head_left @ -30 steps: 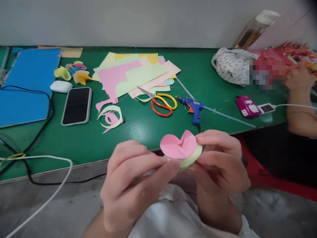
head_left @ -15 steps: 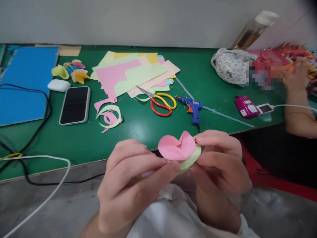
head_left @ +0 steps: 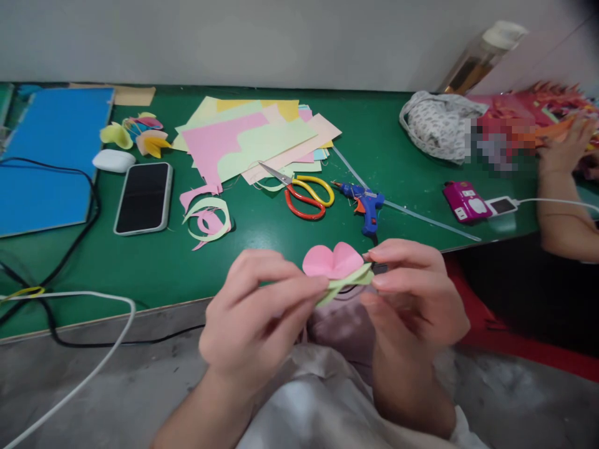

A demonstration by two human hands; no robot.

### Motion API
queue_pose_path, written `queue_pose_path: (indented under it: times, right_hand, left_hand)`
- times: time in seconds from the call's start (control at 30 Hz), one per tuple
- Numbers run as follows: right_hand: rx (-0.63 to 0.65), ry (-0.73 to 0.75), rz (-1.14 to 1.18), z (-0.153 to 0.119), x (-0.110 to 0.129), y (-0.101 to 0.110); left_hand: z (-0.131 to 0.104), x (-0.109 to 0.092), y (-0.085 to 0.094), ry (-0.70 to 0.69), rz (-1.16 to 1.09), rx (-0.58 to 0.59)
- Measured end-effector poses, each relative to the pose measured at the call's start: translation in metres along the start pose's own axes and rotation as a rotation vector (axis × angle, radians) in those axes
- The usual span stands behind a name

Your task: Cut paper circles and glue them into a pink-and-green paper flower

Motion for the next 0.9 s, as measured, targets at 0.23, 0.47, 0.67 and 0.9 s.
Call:
queue_pose_path:
  times: [0.23,0.47,0.67,0.9]
  right_hand:
    - [-0.185,-0.099,0.177,-0.004,-0.026,-0.015]
    - [-0.177,-0.239,0.236,-0.012,-0.026,-0.029]
    - [-0.194,-0.223,0.191,-0.014,-0.027,-0.031]
    - [-0.197,-0.097,0.093,-0.012,-0.025,-0.028]
  left_hand:
    - [-0.012,0.055,-0.014,0.738,-0.506,-0.071]
    - [-0.014,0.06,-0.024,0.893,-0.646,-0.067]
    - [-0.018,0.059,-0.026,0.885,-0.575,-0.029]
    - [-0.016,0.052,-0.022,0.754,-0.386,-0.022]
Point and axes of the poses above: each hand's wrist, its own z-axis towards the middle knuckle, its own y-axis out of the back of the hand, x = y × z, the point moved 5 cm from there along z, towards the middle knuckle, and after that the axes turned 8 degrees about y, right-handed, at the moved point
